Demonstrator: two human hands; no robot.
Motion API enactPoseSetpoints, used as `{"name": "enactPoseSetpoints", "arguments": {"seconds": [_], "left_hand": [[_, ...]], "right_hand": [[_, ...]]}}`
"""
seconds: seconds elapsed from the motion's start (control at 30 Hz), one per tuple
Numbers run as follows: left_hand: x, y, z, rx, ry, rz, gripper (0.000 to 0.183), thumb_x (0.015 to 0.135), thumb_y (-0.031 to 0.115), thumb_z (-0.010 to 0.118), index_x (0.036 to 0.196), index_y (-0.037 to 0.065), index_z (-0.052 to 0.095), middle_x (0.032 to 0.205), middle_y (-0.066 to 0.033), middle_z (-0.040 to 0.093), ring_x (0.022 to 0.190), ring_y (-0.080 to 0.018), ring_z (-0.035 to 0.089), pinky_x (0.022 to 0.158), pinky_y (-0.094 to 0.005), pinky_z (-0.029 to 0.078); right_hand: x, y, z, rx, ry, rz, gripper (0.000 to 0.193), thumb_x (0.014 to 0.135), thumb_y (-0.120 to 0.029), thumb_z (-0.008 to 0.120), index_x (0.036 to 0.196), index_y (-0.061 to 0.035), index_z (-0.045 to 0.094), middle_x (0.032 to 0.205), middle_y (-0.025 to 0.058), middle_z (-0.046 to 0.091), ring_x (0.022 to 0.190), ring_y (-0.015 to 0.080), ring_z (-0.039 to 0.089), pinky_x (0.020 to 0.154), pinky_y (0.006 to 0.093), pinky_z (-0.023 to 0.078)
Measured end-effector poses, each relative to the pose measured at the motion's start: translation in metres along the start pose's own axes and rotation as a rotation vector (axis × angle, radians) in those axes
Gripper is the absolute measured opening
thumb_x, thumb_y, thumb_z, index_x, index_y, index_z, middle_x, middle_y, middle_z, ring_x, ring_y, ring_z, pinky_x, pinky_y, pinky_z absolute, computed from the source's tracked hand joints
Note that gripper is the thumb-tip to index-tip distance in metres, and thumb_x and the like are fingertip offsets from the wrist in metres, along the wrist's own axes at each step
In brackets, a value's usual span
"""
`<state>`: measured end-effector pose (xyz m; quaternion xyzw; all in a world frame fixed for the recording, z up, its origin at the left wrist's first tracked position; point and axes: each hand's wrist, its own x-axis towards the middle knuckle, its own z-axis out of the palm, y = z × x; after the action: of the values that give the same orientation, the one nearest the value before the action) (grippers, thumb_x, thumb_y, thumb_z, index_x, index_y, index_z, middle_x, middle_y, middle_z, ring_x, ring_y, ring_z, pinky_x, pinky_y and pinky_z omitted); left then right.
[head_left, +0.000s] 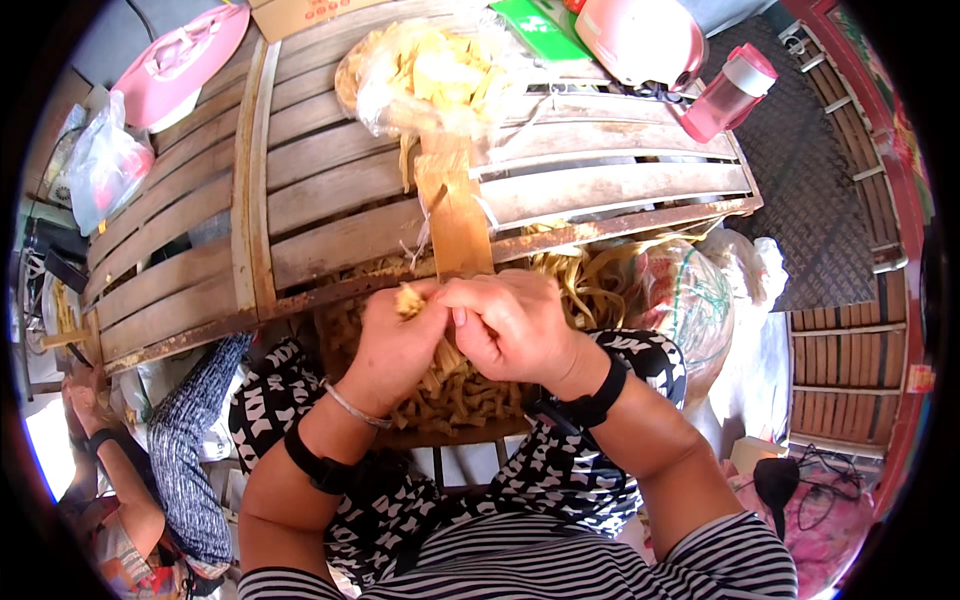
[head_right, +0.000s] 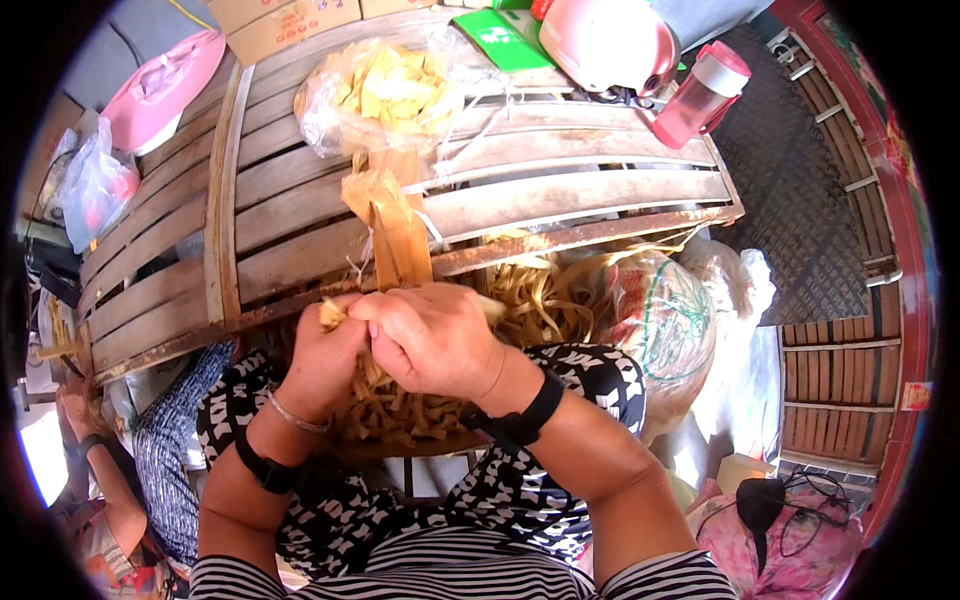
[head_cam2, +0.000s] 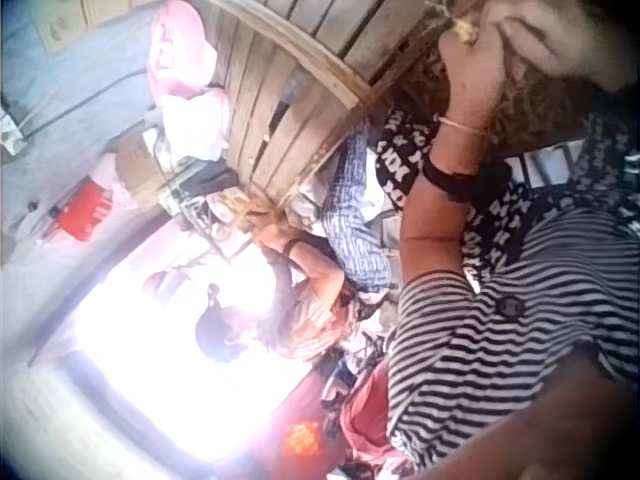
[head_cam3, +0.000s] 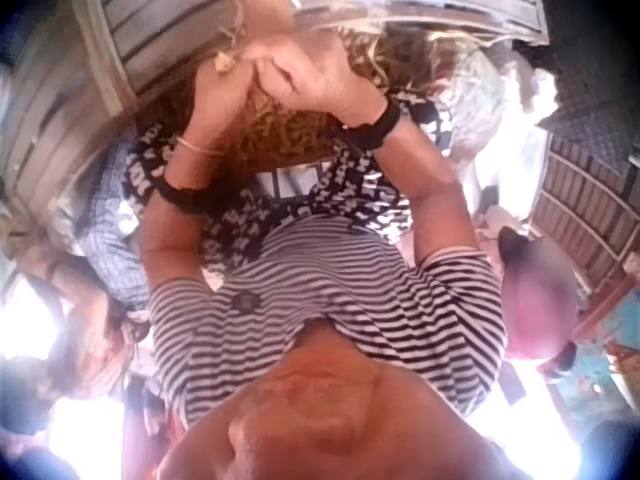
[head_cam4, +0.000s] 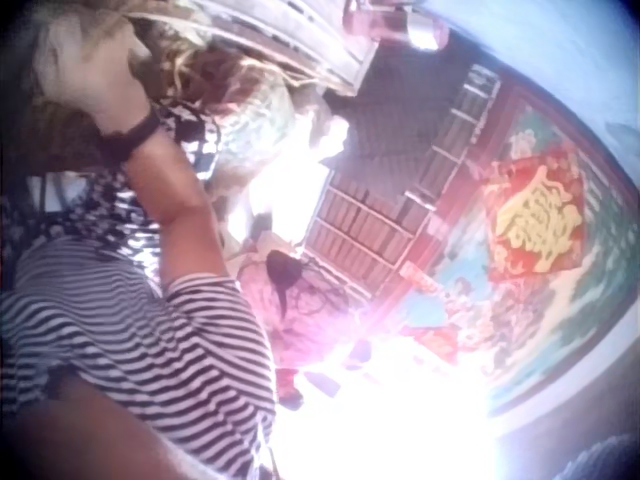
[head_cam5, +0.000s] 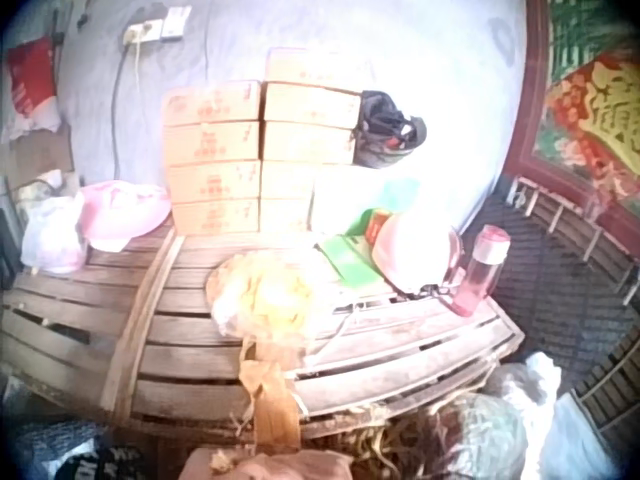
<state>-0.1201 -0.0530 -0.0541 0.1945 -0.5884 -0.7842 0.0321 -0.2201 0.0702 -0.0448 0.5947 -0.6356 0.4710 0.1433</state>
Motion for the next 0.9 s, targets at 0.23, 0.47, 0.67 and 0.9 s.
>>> {"name": "enactPoseSetpoints", "arguments": {"seconds": [0.23,0.47,0.67,0.9], "left_hand": [[-0.023,0.041,-0.003,-0.051,-0.869,-0.114,0.024,0.085,0.021,0.065,0.100,0.003,0.068,0.082,-0.0018,0.067,0.070,-0.0087,0.061,0.066,-0.0233,0.049],[-0.001,0.034,-0.019,1.164,-0.214,0.851,0.028,0.065,0.016,0.077,0.091,0.011,0.068,0.077,-0.0052,0.056,0.067,-0.0237,0.056,0.058,-0.0312,0.044],[-0.004,0.022,-0.015,1.078,0.126,1.095,0.027,0.059,0.016,0.071,0.085,0.013,0.067,0.085,-0.0030,0.059,0.078,-0.0245,0.060,0.075,-0.0390,0.045],[-0.005,0.014,-0.013,0.888,0.013,0.634,0.016,0.074,0.010,0.066,0.089,0.009,0.067,0.110,-0.0109,0.063,0.101,-0.0280,0.060,0.086,-0.0395,0.044]], "right_hand": [[0.004,0.000,-0.023,0.228,-0.139,0.359,0.017,0.088,-0.008,0.053,0.078,0.0003,0.064,0.067,0.0099,0.063,0.056,0.0195,0.061,0.054,0.0284,0.048],[-0.004,-0.001,-0.016,1.331,-0.387,1.516,0.019,0.091,-0.016,0.055,0.077,-0.0035,0.059,0.067,0.0008,0.054,0.051,0.0093,0.047,0.042,0.0240,0.036],[-0.006,-0.019,0.004,1.332,0.027,1.551,0.009,0.088,-0.011,0.062,0.090,-0.0021,0.062,0.067,0.0006,0.057,0.052,0.0044,0.050,0.042,0.0166,0.034],[-0.021,-0.018,-0.008,0.554,-0.124,0.869,0.022,0.095,-0.020,0.057,0.093,0.0010,0.065,0.077,0.0034,0.065,0.064,0.0099,0.058,0.057,0.0250,0.048]]}}
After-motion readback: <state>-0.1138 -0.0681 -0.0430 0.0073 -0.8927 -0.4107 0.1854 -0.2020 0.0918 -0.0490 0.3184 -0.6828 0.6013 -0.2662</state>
